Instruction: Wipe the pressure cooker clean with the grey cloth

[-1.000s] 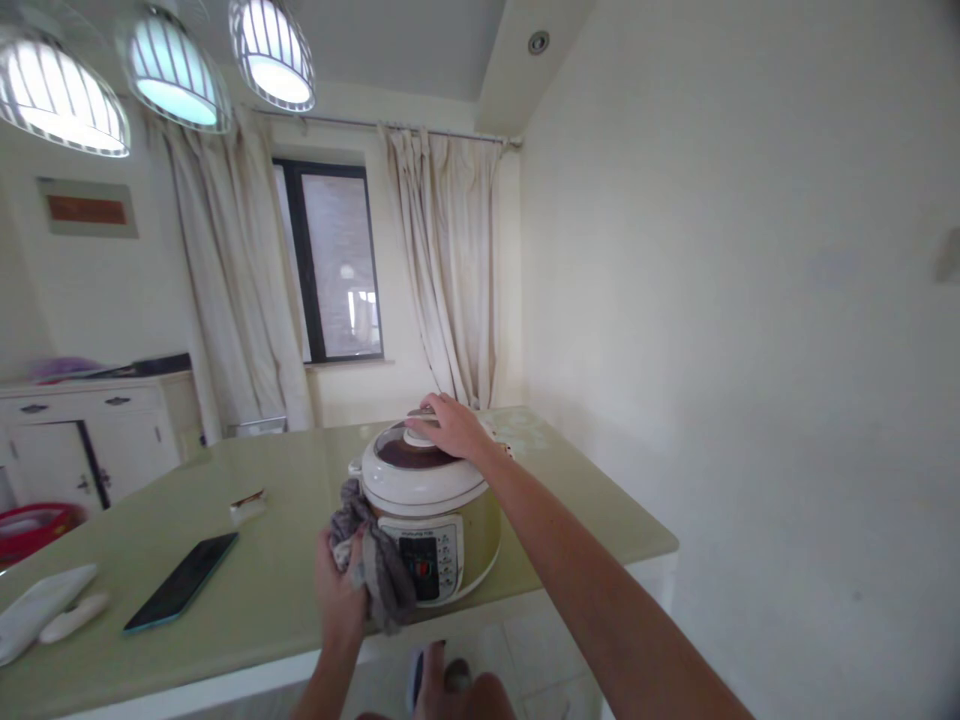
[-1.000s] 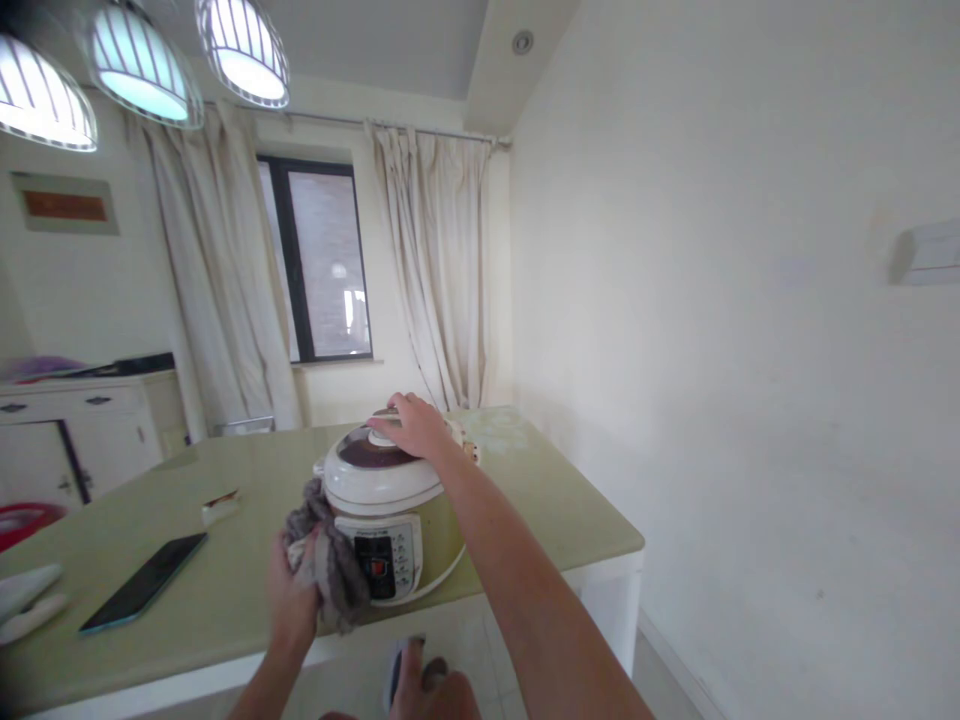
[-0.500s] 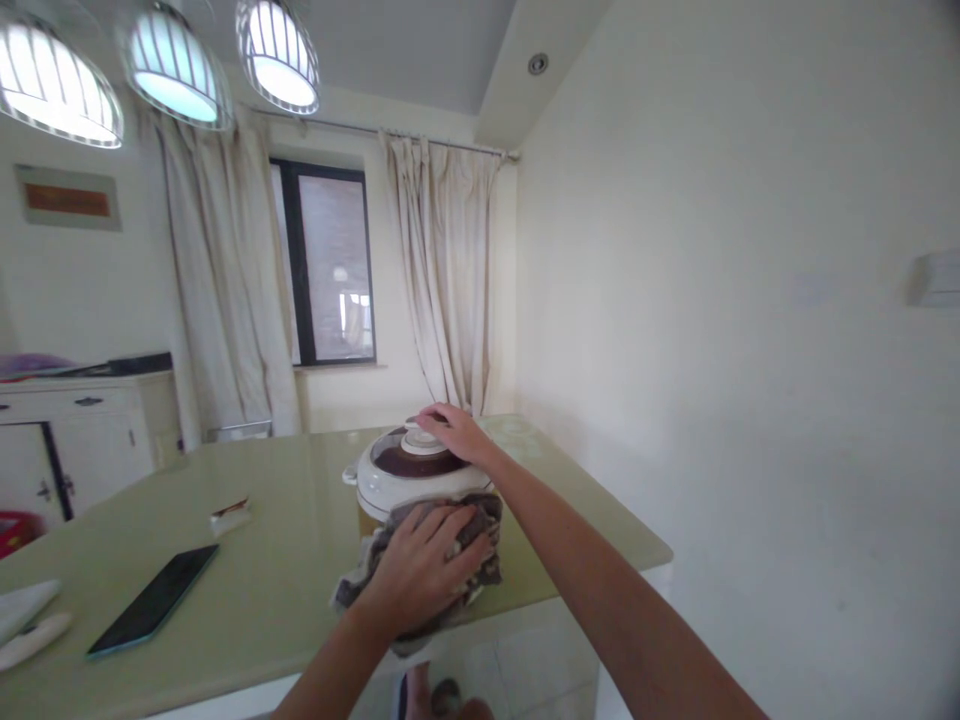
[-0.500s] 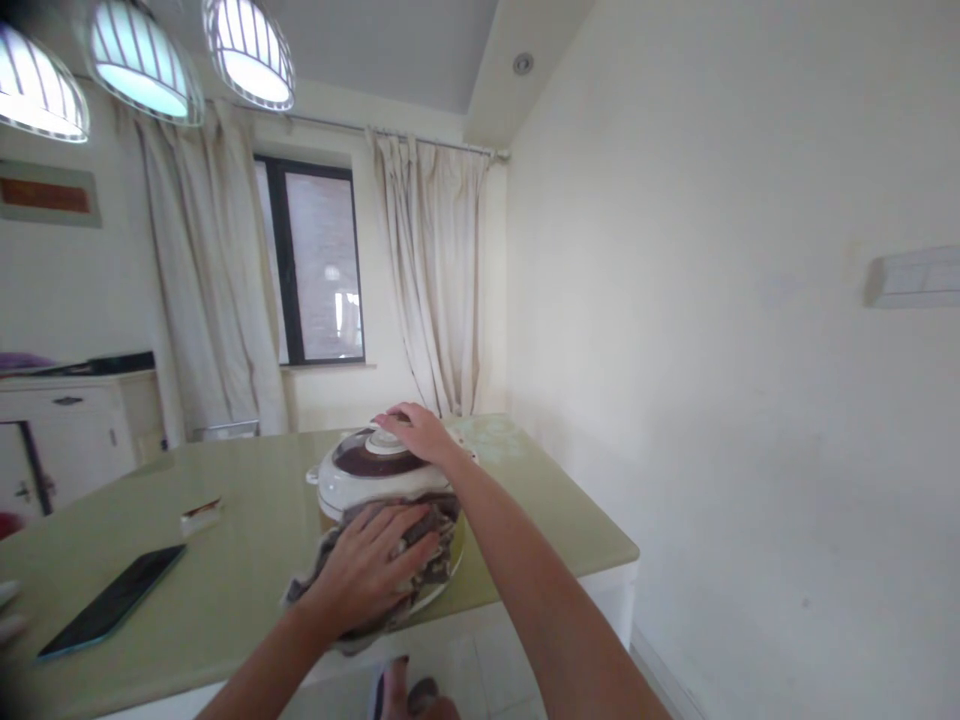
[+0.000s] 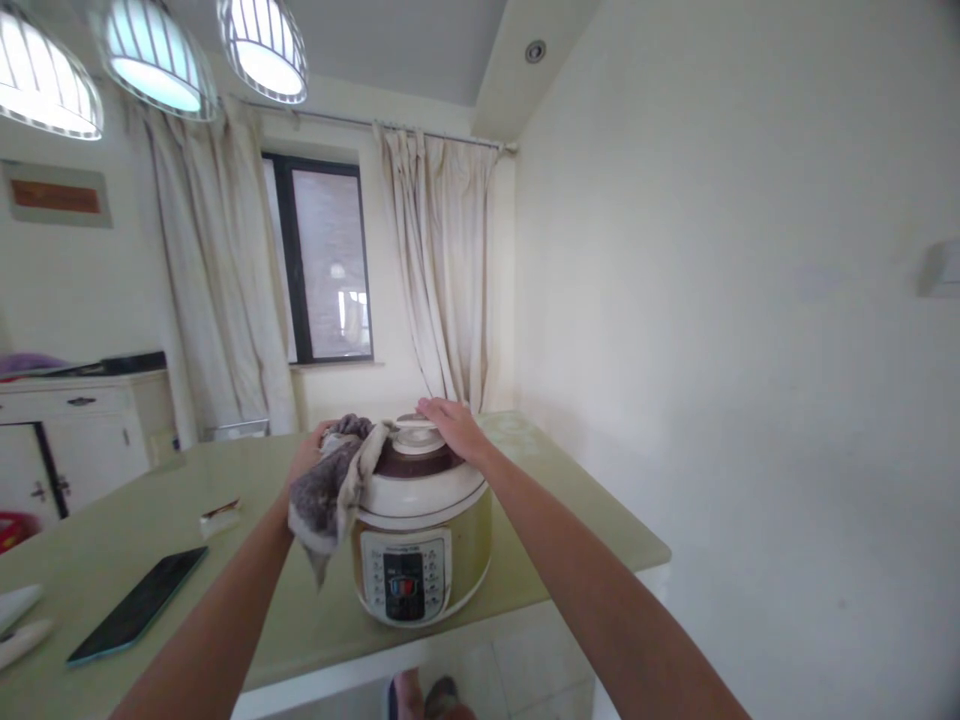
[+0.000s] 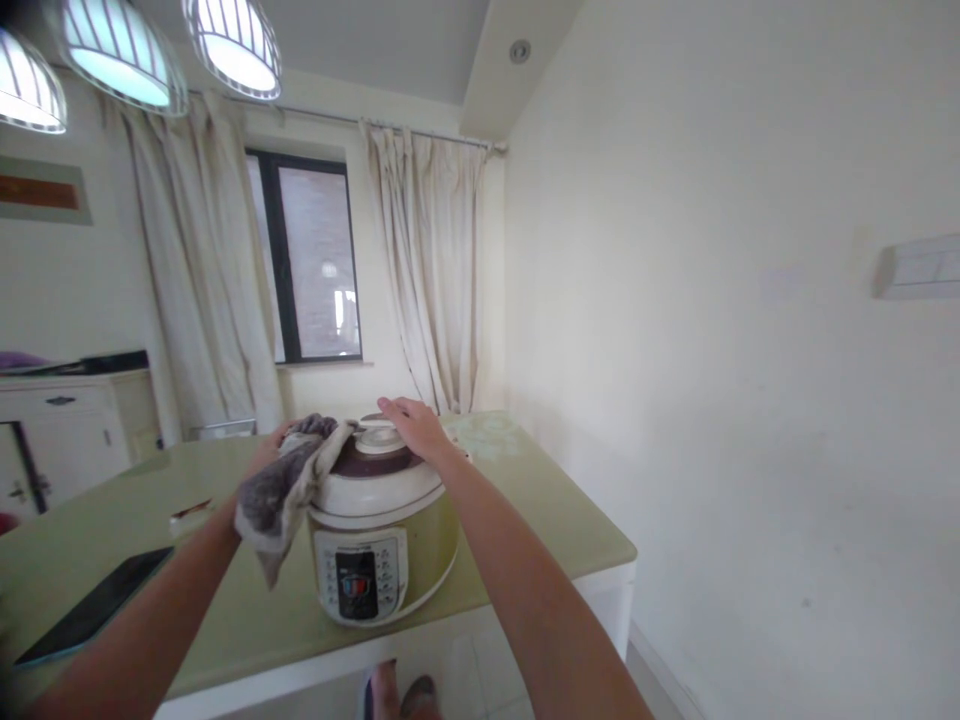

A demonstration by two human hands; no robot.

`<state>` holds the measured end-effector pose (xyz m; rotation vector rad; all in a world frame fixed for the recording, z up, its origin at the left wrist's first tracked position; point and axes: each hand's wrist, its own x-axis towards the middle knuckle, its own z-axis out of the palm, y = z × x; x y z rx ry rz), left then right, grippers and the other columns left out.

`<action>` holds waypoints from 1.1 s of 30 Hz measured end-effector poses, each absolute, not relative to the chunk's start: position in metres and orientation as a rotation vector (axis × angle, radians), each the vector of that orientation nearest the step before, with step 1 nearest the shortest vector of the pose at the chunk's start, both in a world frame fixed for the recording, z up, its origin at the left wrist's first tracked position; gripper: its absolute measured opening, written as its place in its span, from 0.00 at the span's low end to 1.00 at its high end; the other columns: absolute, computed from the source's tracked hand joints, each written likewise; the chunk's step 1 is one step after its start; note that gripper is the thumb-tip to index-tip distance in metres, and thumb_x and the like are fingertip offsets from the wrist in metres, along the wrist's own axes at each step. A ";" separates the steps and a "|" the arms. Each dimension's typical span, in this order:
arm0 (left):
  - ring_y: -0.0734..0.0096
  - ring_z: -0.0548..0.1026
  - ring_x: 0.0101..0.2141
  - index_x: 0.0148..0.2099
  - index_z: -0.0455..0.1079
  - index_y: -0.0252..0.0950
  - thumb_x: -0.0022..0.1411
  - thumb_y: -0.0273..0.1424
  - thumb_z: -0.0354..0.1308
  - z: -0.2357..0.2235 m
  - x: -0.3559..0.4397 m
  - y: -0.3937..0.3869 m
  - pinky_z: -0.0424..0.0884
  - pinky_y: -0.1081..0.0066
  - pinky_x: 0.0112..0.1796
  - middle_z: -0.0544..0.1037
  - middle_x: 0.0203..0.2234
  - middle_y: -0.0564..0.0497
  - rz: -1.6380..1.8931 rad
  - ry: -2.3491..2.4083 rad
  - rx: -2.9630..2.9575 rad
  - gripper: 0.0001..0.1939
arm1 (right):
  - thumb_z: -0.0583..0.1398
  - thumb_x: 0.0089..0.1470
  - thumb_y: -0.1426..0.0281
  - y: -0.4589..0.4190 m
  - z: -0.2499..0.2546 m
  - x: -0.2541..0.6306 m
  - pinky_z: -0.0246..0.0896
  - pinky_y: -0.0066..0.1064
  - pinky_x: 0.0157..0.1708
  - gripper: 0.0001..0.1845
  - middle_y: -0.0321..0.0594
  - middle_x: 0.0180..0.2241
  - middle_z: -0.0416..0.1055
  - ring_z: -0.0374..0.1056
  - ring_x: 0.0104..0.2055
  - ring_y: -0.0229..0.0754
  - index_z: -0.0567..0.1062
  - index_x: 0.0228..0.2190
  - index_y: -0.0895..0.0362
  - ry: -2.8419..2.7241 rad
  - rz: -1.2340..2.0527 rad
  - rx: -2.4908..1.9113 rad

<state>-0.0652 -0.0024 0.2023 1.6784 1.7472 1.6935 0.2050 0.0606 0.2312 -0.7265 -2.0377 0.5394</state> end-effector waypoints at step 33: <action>0.52 0.75 0.58 0.58 0.75 0.44 0.66 0.32 0.62 0.157 0.064 -0.079 0.67 0.50 0.61 0.79 0.57 0.41 1.701 1.342 3.208 0.19 | 0.56 0.58 0.33 0.078 0.225 0.195 0.62 0.45 0.63 0.41 0.51 0.45 0.83 0.77 0.53 0.52 0.85 0.39 0.58 -1.743 0.997 -0.411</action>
